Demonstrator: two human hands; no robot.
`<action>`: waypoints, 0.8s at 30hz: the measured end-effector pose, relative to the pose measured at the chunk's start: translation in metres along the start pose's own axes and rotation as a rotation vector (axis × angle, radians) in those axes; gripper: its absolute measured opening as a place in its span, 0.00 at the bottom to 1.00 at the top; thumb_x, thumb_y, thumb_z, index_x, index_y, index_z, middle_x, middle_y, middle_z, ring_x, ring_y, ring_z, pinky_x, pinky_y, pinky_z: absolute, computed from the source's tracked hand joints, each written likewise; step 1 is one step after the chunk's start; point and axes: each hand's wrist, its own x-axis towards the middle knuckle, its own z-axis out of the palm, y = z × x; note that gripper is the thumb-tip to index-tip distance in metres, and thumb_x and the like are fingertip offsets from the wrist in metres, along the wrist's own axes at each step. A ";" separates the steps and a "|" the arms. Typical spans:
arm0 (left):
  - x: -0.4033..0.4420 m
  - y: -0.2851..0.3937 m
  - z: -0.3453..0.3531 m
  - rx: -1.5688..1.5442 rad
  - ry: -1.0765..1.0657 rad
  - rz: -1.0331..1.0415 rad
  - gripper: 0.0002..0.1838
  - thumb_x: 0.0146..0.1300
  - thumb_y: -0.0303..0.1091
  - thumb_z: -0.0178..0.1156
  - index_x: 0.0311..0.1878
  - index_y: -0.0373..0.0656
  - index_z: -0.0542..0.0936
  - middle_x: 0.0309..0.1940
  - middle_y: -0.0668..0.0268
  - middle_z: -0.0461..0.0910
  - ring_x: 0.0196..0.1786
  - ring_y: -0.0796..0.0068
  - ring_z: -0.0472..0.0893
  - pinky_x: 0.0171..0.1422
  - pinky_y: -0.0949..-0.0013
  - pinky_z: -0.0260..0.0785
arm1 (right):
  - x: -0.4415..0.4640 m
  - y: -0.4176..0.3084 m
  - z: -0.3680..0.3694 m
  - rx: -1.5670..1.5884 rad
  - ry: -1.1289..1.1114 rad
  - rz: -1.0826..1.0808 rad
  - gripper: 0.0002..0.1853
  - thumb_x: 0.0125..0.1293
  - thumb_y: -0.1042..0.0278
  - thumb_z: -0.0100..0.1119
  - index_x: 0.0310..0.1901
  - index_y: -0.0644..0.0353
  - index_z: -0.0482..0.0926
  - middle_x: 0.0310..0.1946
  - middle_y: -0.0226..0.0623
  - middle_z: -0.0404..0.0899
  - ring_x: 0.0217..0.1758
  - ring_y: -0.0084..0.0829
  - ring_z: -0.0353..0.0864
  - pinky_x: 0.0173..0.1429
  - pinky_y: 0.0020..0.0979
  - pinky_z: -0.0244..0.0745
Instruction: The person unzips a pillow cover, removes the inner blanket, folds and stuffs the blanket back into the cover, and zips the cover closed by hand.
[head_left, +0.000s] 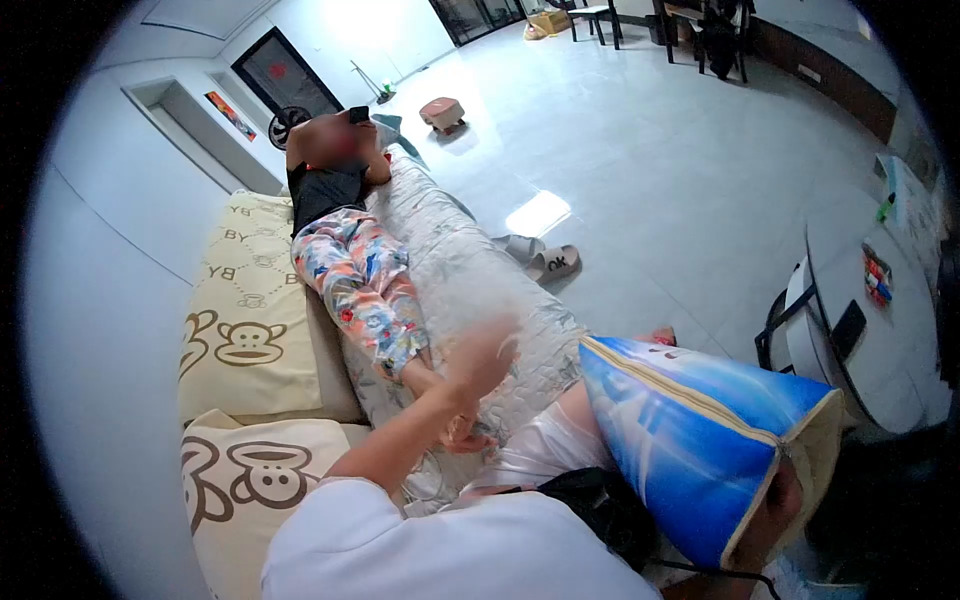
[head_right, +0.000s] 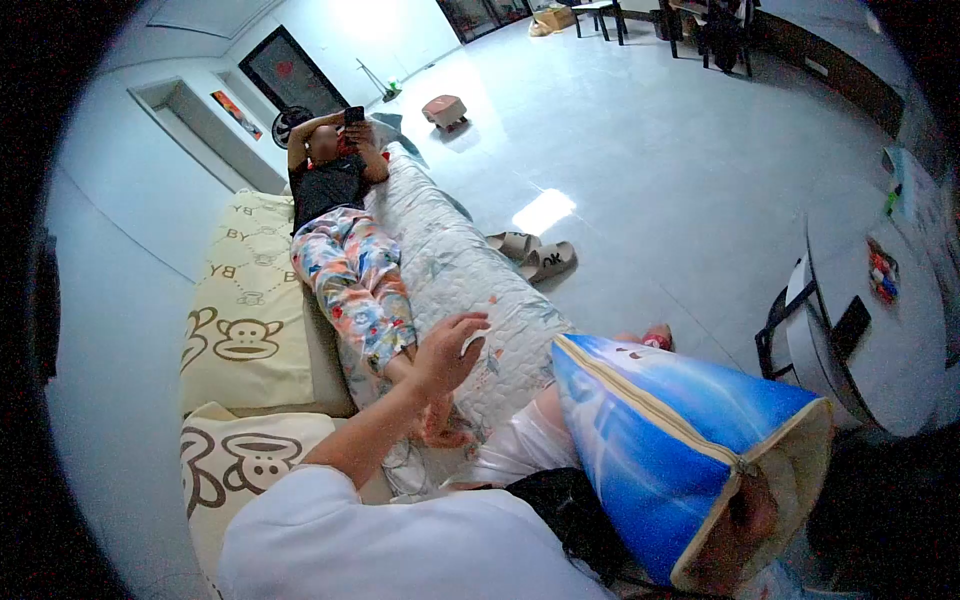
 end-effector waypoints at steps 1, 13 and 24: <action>-0.004 -0.014 -0.002 0.080 -0.027 -0.042 0.15 0.59 0.25 0.60 0.50 0.42 0.77 0.55 0.59 0.79 0.54 0.52 0.79 0.58 0.61 0.71 | -0.001 0.004 0.002 -0.004 0.007 0.008 0.20 0.67 0.61 0.64 0.56 0.64 0.80 0.46 0.39 0.83 0.44 0.28 0.78 0.49 0.30 0.73; -0.124 -0.282 -0.035 0.820 -0.362 -0.685 0.45 0.67 0.58 0.50 0.75 0.35 0.51 0.77 0.44 0.41 0.75 0.41 0.52 0.78 0.51 0.45 | -0.007 0.017 0.002 0.059 0.041 0.046 0.20 0.68 0.60 0.63 0.53 0.69 0.79 0.43 0.37 0.82 0.40 0.27 0.76 0.47 0.31 0.73; -0.098 -0.260 -0.026 0.422 -0.199 -1.038 0.48 0.62 0.62 0.55 0.74 0.38 0.54 0.75 0.40 0.41 0.78 0.44 0.40 0.79 0.48 0.30 | -0.005 -0.029 -0.012 0.193 -0.001 0.011 0.18 0.67 0.60 0.62 0.49 0.69 0.80 0.40 0.37 0.82 0.39 0.27 0.76 0.46 0.31 0.73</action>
